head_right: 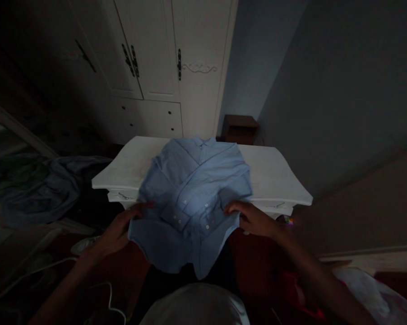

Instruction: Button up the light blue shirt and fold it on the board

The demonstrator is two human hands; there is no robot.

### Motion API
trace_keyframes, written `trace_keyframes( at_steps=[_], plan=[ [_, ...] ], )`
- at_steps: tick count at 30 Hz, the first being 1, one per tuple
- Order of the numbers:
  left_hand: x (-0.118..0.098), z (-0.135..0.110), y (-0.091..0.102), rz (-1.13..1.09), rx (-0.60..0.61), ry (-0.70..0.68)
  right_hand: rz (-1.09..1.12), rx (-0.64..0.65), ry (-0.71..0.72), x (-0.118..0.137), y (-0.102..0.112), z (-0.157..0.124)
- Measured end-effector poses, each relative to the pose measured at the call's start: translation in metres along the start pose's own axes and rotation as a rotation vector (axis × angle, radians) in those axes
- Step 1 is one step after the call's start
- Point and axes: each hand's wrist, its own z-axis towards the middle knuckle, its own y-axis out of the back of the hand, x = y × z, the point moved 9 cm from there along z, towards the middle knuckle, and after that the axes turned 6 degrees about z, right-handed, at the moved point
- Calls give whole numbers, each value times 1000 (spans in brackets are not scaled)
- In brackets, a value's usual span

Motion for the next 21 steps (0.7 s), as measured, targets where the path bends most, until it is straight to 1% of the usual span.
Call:
trace_keyframes(
  at_steps=[1, 3, 5, 7, 10, 12, 16, 18, 21],
  plan=[
    [2, 3, -4, -55, 40, 13, 55, -30, -43, -8, 3, 0],
    [7, 8, -10, -60, 103, 46, 118, -119, -110, -21, 10, 1],
    [12, 16, -11, 28, 154, 66, 156, -177, -125, -27, 14, 5],
    [12, 23, -10, 114, 202, 36, 190, -171, -132, -28, 14, 10],
    [6, 32, -6, 152, 284, -89, 224, -68, -170, -32, 12, 16],
    [2, 35, -3, 138, 344, -154, 203, 34, -185, -34, 12, 18],
    [4, 35, -2, 175, 459, -183, 112, 238, -176, -31, 12, 18],
    [5, 36, -4, 236, 481, -204, 70, 288, -165, -28, 13, 20],
    [0, 35, -13, 290, 502, -296, -41, 306, -101, -16, 9, 27]
  ],
)
